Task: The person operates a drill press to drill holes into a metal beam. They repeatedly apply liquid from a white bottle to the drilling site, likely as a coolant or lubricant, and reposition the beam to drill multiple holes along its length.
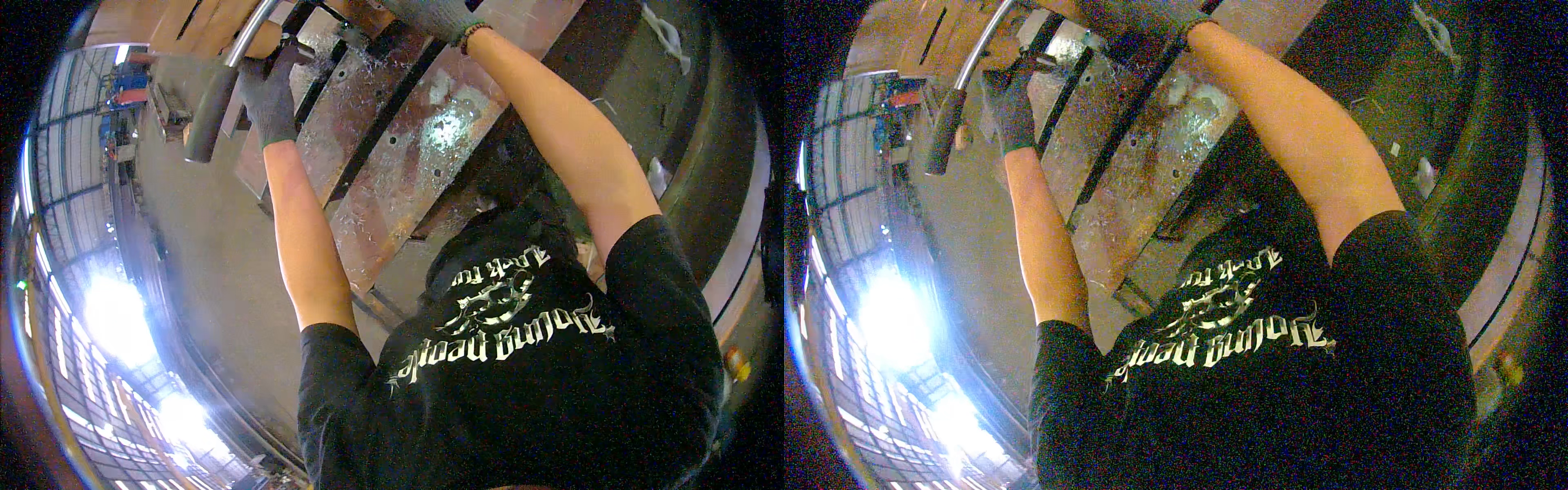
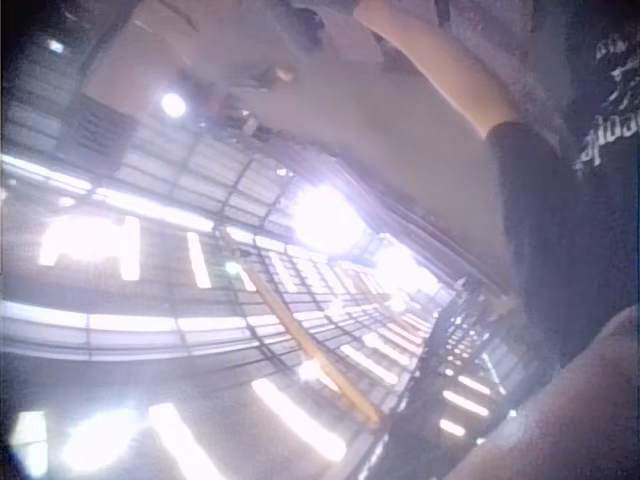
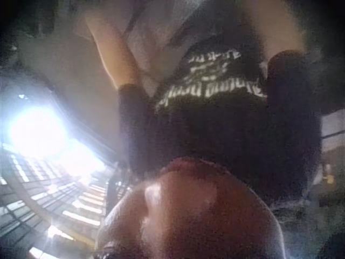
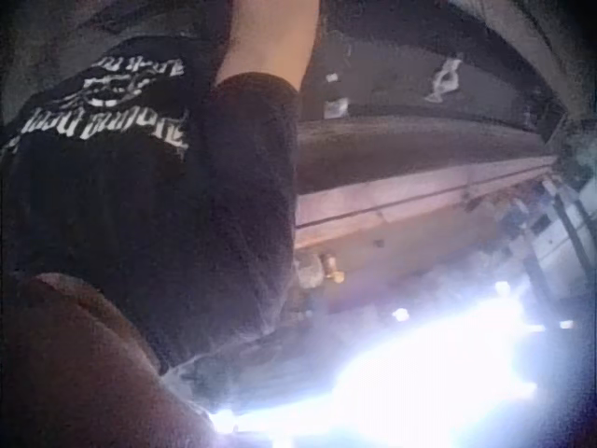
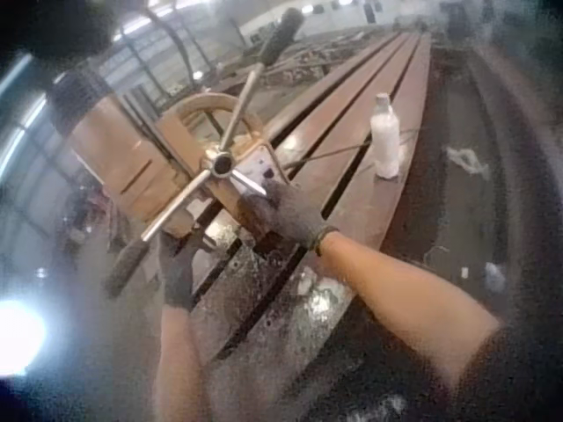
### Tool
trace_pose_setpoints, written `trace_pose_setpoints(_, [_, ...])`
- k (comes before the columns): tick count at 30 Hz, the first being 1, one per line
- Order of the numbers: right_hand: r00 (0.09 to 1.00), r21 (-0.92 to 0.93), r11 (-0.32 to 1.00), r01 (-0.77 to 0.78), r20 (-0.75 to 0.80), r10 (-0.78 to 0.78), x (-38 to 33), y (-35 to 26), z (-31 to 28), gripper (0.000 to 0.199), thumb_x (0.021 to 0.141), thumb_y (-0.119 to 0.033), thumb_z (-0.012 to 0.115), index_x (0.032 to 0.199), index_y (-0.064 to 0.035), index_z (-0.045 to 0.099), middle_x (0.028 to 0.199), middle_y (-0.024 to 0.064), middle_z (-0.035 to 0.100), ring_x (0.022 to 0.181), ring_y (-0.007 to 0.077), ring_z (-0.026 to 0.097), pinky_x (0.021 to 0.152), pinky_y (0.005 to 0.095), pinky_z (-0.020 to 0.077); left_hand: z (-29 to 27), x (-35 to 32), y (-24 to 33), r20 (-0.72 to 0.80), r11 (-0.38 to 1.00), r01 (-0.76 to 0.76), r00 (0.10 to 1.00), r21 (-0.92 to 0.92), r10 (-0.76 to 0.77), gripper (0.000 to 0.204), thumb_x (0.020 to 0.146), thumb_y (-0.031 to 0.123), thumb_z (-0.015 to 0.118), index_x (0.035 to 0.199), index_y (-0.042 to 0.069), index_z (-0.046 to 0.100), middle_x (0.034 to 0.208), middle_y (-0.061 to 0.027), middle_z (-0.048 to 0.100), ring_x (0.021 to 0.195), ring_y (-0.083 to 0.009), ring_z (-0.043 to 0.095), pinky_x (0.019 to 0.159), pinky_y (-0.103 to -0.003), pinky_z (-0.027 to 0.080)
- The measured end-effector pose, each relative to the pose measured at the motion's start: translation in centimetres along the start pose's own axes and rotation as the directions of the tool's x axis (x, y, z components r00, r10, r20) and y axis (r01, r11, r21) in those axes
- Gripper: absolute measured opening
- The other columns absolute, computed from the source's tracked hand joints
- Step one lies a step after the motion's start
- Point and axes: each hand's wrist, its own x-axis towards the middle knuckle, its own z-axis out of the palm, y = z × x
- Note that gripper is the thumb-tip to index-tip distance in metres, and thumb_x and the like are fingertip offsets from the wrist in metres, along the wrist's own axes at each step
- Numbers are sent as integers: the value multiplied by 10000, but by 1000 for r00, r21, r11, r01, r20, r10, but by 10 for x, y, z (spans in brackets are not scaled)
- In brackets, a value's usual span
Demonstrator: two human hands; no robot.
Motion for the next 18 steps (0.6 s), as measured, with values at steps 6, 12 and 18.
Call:
trace_pose_setpoints(6, [997,-17,997,-81,-22,80,1,1,-7,468,1008,-467,587,1217,-57,673,1057,220,742,974,393,721,831,485,550,14,3,-5,-42,999,-21,999,-39,19,488,867,92,790,1287,22,551,1199,-99,673,1106,-234,620,1003,-377,490])
trace_pose_setpoints(12, [996,-50,995,-85,-7,85,3,1,-2,475,1001,-504,582,1206,-87,678,1045,222,741,972,408,717,834,494,549,9,5,-18,-66,999,-37,997,33,40,462,870,81,786,1275,18,570,1209,-98,672,1119,-234,616,1002,-372,489])
trace_pose_setpoints(18, [997,-94,992,-81,-7,81,3,-2,-2,485,998,-526,579,1183,-90,678,1025,232,734,969,428,710,830,506,546,7,9,-18,-48,999,-42,998,35,43,491,875,100,790,1303,11,565,1233,-98,672,1145,-233,613,1012,-368,487])
